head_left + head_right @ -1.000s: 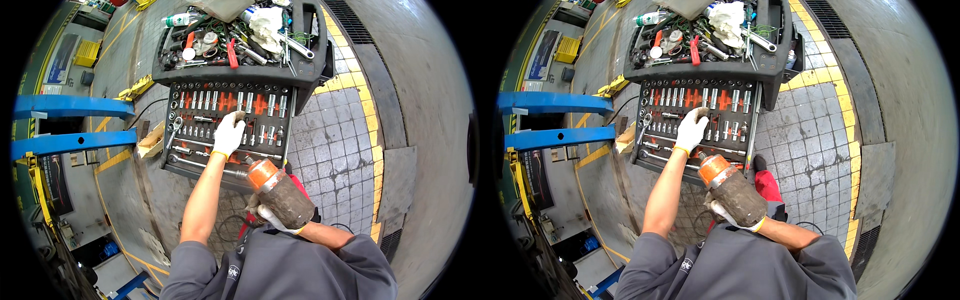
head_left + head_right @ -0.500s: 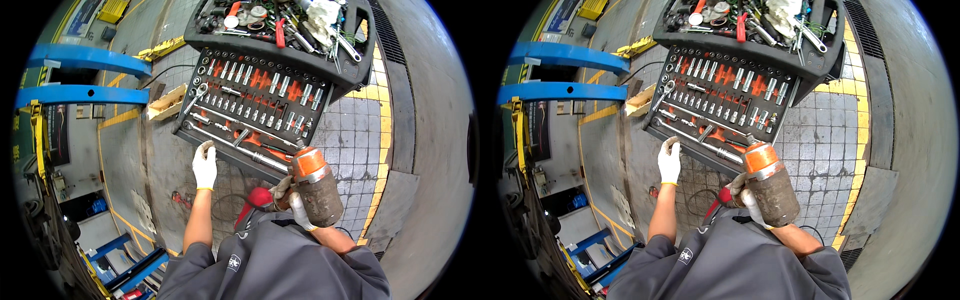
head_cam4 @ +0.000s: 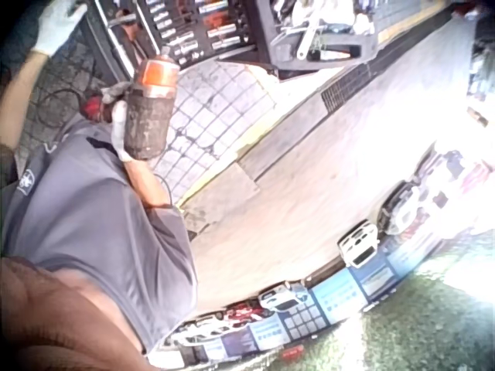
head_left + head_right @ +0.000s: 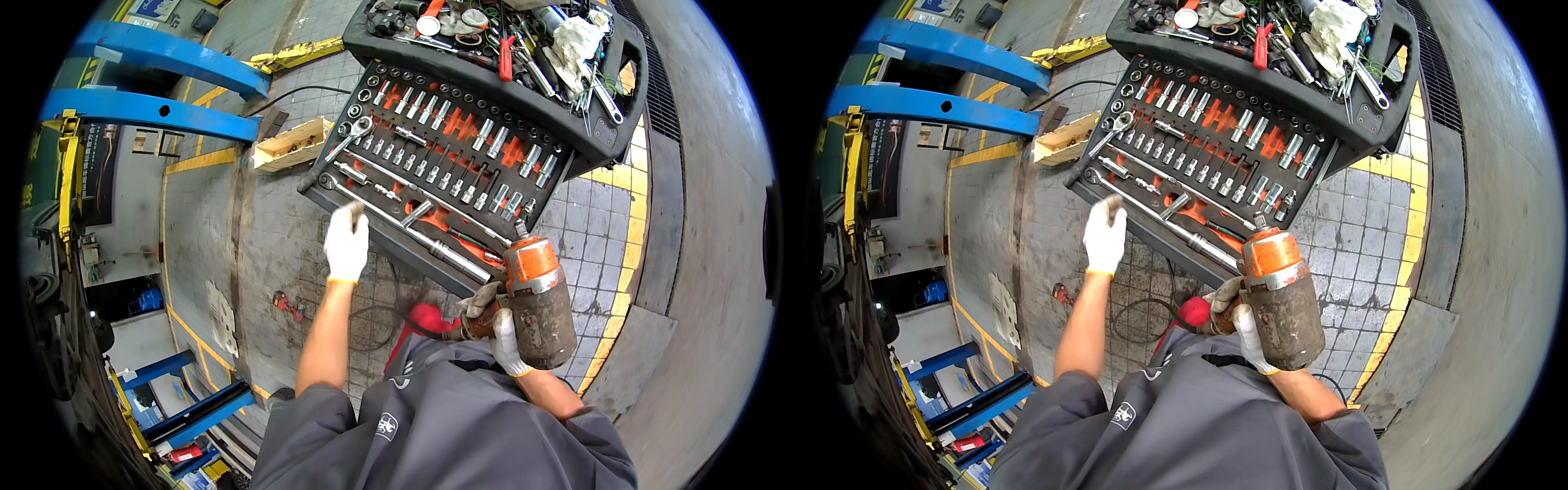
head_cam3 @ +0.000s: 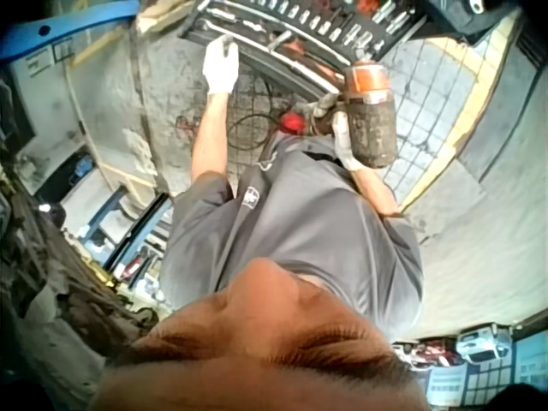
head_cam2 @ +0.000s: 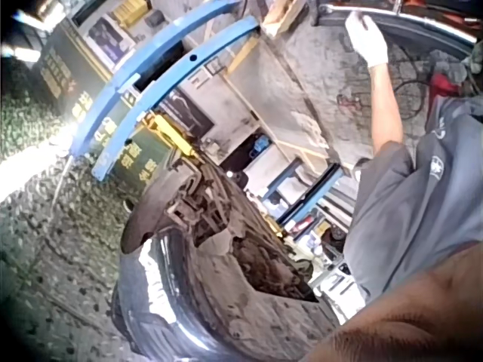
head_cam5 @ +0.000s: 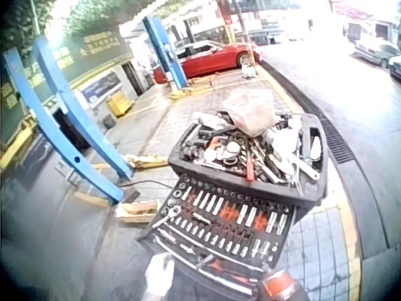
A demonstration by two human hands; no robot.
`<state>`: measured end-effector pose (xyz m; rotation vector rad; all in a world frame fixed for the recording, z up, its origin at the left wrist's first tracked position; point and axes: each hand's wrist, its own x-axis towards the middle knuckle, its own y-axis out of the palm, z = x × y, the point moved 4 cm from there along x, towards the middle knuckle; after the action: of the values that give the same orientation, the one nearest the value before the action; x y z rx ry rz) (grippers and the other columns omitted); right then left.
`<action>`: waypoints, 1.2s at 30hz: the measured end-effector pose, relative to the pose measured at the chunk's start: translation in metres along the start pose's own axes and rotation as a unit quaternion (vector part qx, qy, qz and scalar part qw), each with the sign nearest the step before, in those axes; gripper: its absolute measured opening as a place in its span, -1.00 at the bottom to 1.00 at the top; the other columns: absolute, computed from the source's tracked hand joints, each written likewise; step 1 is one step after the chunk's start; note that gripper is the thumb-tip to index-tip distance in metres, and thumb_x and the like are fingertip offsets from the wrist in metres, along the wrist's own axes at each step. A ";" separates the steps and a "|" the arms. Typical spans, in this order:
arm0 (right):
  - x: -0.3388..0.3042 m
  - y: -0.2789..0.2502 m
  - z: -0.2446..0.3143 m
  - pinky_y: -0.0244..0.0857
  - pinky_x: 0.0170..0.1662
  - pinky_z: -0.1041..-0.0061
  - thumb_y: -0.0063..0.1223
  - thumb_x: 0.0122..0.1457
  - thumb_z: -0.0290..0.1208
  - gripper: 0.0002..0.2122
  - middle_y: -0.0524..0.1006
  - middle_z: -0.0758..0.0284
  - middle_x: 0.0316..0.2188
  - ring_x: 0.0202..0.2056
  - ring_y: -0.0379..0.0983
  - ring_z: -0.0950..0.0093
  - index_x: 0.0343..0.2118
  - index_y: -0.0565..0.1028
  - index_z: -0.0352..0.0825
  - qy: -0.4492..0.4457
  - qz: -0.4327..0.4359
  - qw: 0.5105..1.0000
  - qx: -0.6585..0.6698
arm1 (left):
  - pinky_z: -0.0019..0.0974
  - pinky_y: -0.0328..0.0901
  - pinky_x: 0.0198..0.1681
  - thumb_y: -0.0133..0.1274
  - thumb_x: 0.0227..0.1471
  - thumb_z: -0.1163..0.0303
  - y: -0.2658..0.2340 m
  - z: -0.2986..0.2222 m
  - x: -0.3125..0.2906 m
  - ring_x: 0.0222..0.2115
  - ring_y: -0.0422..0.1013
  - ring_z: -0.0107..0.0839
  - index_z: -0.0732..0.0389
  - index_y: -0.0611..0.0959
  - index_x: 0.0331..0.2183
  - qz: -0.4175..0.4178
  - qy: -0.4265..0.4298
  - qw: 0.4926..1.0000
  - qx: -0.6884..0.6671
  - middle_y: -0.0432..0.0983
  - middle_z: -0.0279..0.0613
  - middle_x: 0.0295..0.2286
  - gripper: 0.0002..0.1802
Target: The person walks through a garage, discards a bottle, and selects a socket from a tool cart. They use an impact wrench to remove bolts from the underside of a car on a lift, then reattach components. The person repeatedly changes sockets and uses a cloth to clean parts during the process.
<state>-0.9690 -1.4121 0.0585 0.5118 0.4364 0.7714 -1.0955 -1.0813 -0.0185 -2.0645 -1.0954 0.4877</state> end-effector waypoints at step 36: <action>-0.023 -0.008 0.002 0.38 -0.10 0.48 0.18 0.36 -0.02 -0.63 0.48 0.41 -0.30 -0.26 0.42 0.60 -0.19 0.45 -0.29 -0.004 0.033 0.995 -0.092 | -0.38 0.59 -0.32 0.11 0.32 0.31 0.100 -0.120 0.067 -0.38 0.62 -0.49 0.21 0.55 0.17 0.399 -0.130 0.803 -0.424 0.68 -0.12 -0.14 -0.56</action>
<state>-0.9787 -1.4347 0.0595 0.3577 0.3377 0.8634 -0.9287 -1.1144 -0.0149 -3.3633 -0.5321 0.7940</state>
